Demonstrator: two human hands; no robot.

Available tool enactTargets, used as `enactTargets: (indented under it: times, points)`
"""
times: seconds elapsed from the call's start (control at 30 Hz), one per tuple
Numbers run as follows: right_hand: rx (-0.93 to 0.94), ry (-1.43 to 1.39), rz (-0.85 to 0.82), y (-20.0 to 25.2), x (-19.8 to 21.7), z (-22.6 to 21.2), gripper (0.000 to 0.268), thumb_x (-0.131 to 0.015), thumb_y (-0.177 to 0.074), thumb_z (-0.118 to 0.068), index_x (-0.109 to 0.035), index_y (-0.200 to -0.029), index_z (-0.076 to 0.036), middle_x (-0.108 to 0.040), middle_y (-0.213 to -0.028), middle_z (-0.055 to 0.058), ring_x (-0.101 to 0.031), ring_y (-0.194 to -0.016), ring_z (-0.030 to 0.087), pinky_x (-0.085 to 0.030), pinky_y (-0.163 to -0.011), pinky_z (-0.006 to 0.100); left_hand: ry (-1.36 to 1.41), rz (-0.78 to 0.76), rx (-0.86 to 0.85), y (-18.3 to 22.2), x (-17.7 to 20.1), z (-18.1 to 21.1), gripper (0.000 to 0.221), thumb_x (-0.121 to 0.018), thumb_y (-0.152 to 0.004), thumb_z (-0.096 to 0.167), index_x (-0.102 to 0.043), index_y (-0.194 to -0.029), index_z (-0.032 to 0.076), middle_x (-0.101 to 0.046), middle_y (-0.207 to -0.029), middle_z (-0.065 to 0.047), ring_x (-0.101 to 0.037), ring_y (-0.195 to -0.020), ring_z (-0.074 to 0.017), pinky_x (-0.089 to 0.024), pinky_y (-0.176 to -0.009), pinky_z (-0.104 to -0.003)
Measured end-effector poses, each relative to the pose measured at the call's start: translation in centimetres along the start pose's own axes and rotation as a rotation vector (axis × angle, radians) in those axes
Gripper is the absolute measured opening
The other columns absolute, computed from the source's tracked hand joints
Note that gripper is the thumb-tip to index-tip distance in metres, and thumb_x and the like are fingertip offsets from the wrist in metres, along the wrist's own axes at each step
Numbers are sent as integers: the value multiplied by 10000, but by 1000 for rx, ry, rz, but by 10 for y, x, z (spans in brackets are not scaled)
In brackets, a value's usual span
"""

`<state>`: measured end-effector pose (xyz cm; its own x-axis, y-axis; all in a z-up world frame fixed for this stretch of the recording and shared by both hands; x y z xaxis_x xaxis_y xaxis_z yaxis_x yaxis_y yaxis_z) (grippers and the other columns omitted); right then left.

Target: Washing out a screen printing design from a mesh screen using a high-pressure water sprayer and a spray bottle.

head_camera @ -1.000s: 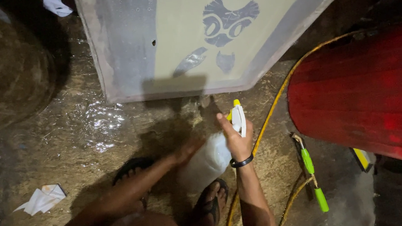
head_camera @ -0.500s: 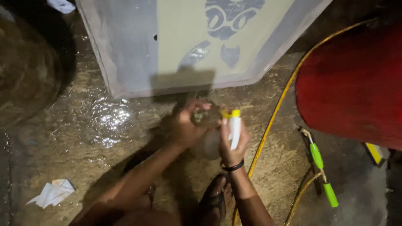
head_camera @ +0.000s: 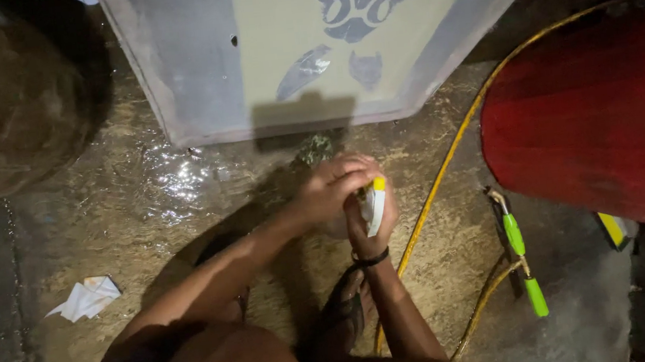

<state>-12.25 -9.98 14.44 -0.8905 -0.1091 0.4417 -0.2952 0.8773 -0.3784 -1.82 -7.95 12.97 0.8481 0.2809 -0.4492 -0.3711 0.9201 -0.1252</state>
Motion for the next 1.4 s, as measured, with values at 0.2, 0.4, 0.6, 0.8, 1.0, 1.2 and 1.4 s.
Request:
enactTargets:
  times: [0.2, 0.4, 0.6, 0.8, 1.0, 1.2, 1.4]
  points:
    - [9, -26, 24, 18, 7, 34, 238, -742, -800, -57, -689, -1022, 9, -711, -884, 183, -703, -775, 305, -544, -729, 386, 63, -8, 253, -3, 0, 12, 224, -888, -822, 147, -767, -982, 45, -713, -916, -23, -646, -852, -89, -517, -757, -230]
    - [63, -21, 67, 14, -7, 15, 187, -655, -811, 0, -638, -994, 36, -677, -874, 226, -684, -766, 335, -540, -728, 414, 37, -62, 201, -7, -5, 8, 278, -909, -794, 184, -772, -1018, 92, -738, -1000, -46, -675, -900, -114, -543, -805, -266]
    - [46, -106, 16, -11, -11, -29, 314, -783, -842, -18, -659, -1129, 15, -689, -1103, 196, -686, -1024, 323, -537, -908, 430, 88, -48, 53, -6, 5, 9, 139, -757, -963, 134, -773, -1023, 10, -764, -1111, -154, -706, -1061, -238, -531, -970, -384]
    - [-192, -270, -25, -23, 12, 12, 315, -673, -972, -20, -634, -1274, 58, -658, -1338, 211, -582, -1241, 239, -461, -1076, 434, -951, -420, 514, 28, 62, 3, 400, -570, -994, 403, -651, -1360, 264, -651, -1368, -77, -607, -1273, -355, -454, -1054, -555]
    - [-366, -237, -318, -73, -1, 11, 211, -724, -933, -80, -734, -1113, 28, -743, -1111, 188, -653, -1069, 229, -492, -1031, 425, 891, 202, 589, 98, 25, -246, 632, -608, -1037, 280, -343, -1597, 156, -280, -1626, 32, -352, -1470, -291, -292, -1240, -521]
    - [-462, -134, -263, -87, -2, 32, 203, -876, -849, -215, -759, -860, -50, -712, -749, 62, -662, -706, 127, -536, -736, 265, 1148, 51, 416, 70, 38, -282, 587, -542, -1035, 327, -430, -1572, 120, -464, -1538, -49, -444, -1428, -278, -311, -1213, -376]
    - [-538, -104, -199, -84, -3, 22, 215, -892, -825, -207, -718, -797, -84, -674, -702, 20, -622, -663, 108, -482, -708, 221, 1099, -49, 190, 58, 33, -278, 816, -603, -913, 464, -366, -1572, 45, -380, -1573, -126, -367, -1452, -342, -245, -1225, -438]
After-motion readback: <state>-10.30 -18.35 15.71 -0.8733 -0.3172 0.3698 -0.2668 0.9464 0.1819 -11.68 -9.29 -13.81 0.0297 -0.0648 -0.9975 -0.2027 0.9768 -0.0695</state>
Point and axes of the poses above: each hand's wrist, its own y-axis away from the middle knuckle, its own x-axis out of the back of the hand, z = x × y, the point moved 2 cm from there along -y, towards the middle knuckle
